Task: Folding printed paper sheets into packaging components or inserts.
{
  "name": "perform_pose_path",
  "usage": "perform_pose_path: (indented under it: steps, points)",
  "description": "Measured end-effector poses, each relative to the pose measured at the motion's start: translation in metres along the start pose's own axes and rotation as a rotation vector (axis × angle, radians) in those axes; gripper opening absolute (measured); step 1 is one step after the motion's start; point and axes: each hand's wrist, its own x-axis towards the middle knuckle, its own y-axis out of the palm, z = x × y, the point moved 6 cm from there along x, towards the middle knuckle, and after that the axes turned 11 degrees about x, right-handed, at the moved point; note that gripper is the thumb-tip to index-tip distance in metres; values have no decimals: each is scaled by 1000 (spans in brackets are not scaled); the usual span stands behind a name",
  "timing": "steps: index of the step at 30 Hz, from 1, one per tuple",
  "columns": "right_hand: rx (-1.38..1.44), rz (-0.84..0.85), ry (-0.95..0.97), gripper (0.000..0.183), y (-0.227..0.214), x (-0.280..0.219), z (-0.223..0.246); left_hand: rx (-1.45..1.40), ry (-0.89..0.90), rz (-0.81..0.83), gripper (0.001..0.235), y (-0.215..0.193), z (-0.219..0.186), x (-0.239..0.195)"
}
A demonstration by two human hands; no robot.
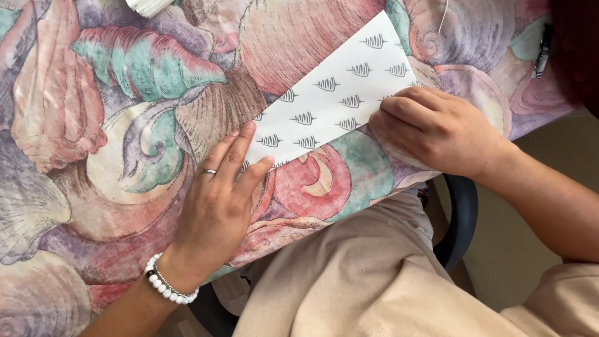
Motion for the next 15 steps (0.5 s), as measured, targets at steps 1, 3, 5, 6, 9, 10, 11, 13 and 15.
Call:
perform_pose_path:
  steps: [1, 3, 5, 6, 9, 10, 11, 13, 15]
  points:
    - [0, 10, 0, 7, 0, 0, 0, 16, 8, 1, 39, -1, 0, 0]
    - [-1, 23, -3, 7, -1, 1, 1, 31, 13, -1, 38, -1, 1, 1]
    - [-3, 40, -4, 6, 0, 1, 0, 113, 56, 6, 47, 0, -1, 2]
    - [-2, 43, -8, 6, -3, 4, 2, 111, 51, 5, 47, -1, -1, 4]
    - [18, 72, 46, 10, -7, 16, -1, 115, 57, 36, 42, -1, -1, 9]
    - [1, 122, 76, 19, -4, 20, -4, 108, 39, 84, 39, 1, -1, 10]
    - [-17, 171, 106, 35, -2, 25, -6, 100, 22, 132, 40, 3, -1, 11]
    - [14, 172, 67, 40, 9, 51, 0, 192, 43, 156, 39, 6, -3, 8]
    - [26, 176, 35, 45, 19, 75, 2, 284, 76, 164, 42, 8, -5, 11]
